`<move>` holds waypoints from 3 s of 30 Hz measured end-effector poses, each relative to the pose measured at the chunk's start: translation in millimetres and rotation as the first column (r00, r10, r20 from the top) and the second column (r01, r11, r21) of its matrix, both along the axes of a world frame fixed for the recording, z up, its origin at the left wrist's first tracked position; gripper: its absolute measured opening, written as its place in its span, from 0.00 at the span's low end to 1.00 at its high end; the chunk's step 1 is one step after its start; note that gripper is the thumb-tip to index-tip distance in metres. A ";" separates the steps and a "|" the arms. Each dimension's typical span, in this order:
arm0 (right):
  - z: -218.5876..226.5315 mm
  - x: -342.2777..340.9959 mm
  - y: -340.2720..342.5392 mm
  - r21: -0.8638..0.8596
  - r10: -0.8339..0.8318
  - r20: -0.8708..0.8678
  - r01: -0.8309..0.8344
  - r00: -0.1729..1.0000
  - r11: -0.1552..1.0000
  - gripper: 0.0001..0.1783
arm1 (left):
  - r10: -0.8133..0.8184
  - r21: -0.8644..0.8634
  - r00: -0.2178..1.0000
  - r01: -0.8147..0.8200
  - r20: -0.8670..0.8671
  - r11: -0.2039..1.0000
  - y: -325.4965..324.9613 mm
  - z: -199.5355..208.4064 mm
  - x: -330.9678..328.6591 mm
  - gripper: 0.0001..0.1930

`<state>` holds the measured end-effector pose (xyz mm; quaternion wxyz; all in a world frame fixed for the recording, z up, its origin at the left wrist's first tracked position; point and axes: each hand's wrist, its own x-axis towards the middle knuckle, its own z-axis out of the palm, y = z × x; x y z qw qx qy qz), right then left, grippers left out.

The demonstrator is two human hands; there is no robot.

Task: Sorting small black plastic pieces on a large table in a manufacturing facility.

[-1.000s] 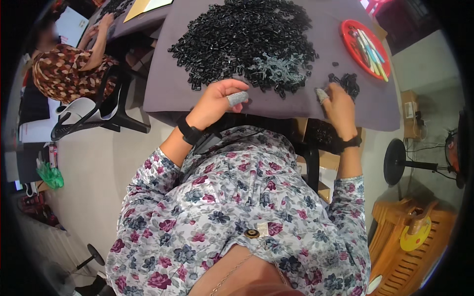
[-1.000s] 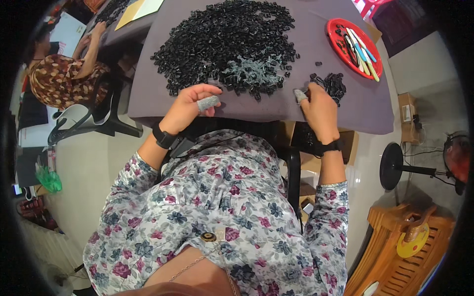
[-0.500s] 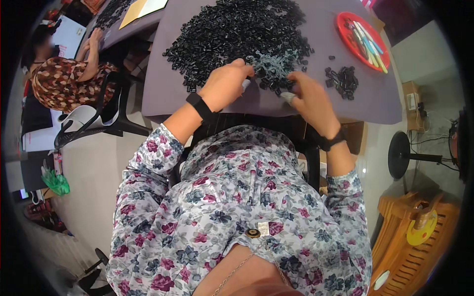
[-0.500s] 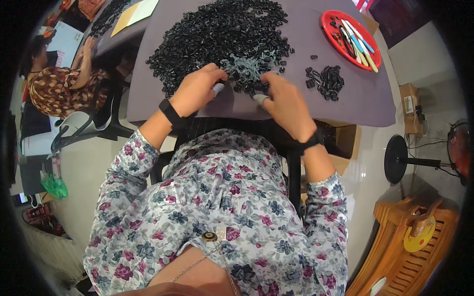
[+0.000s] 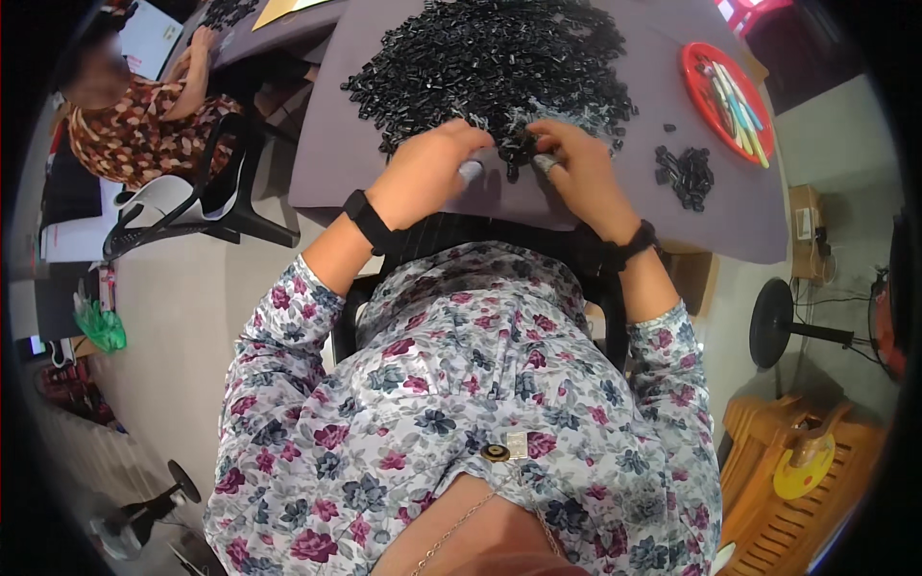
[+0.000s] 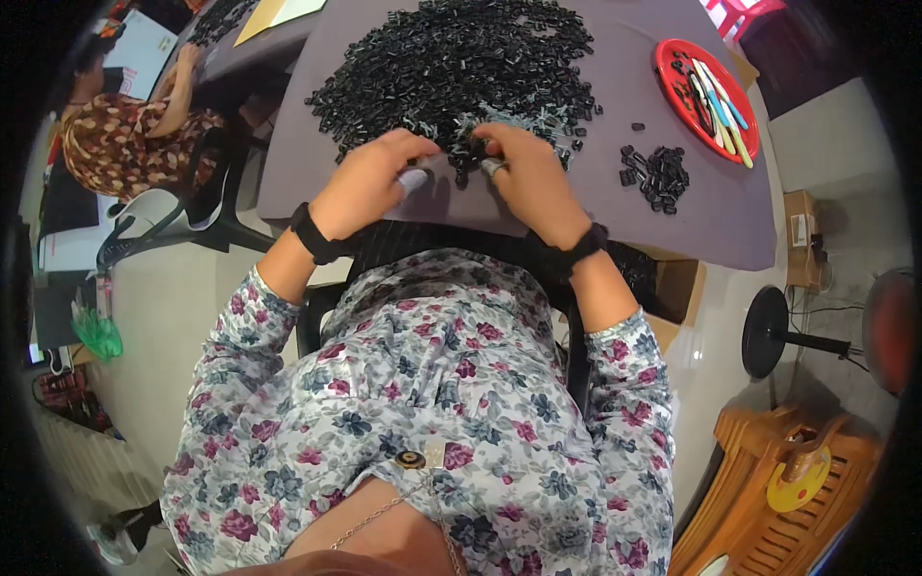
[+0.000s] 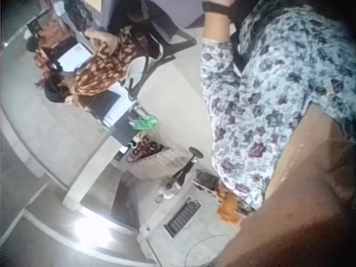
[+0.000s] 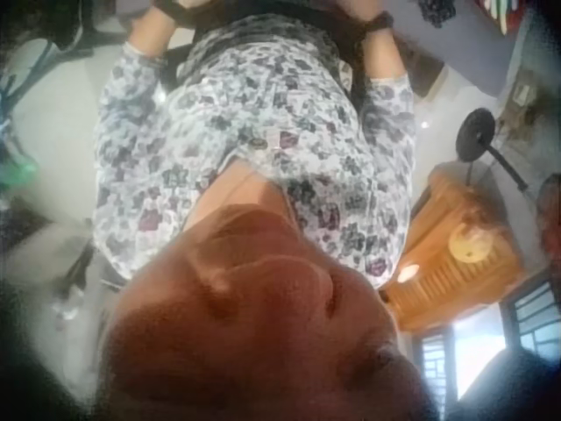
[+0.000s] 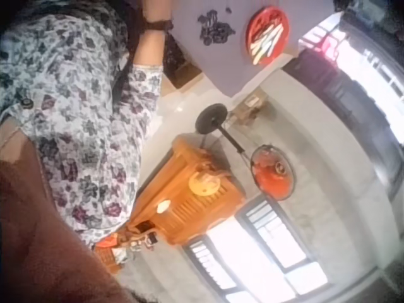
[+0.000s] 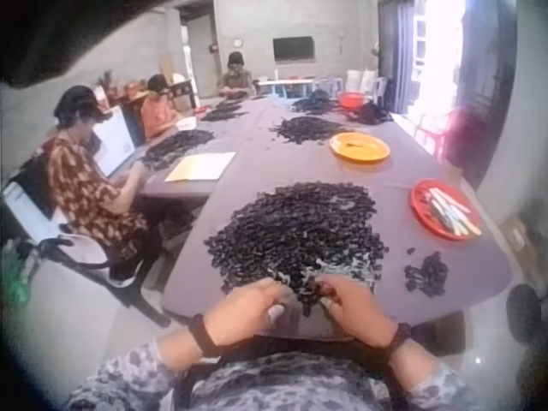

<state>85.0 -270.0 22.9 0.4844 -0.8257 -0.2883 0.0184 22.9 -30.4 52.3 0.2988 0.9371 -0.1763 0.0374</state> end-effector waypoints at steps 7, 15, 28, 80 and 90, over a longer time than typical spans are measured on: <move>9.8 -17.2 -8.2 -0.164 0.100 0.145 -0.076 0.984 0.984 0.22 | -0.110 0.211 0.993 0.114 -0.033 0.971 -15.5 -7.4 12.3 0.26; -2.4 -13.6 -22.2 -0.198 0.111 0.175 -0.075 0.978 0.977 0.22 | -0.070 0.221 0.998 0.069 -0.001 0.973 4.0 -4.1 -3.4 0.25; 0.0 -8.6 -26.9 -0.207 0.158 0.189 -0.118 0.969 0.971 0.18 | -0.045 0.231 0.999 0.037 0.029 0.972 -0.9 -2.4 -6.7 0.24; 5.7 -34.0 18.6 0.294 0.114 -0.253 -0.036 0.961 0.955 0.14 | -0.264 -0.814 0.818 -0.361 -0.510 0.455 4.3 -15.7 -3.9 0.09; 1.0 -35.2 24.3 0.344 0.136 -0.364 -0.003 0.921 0.939 0.09 | -0.189 -0.759 0.813 -0.393 -0.550 0.519 -3.7 -19.5 -13.6 0.07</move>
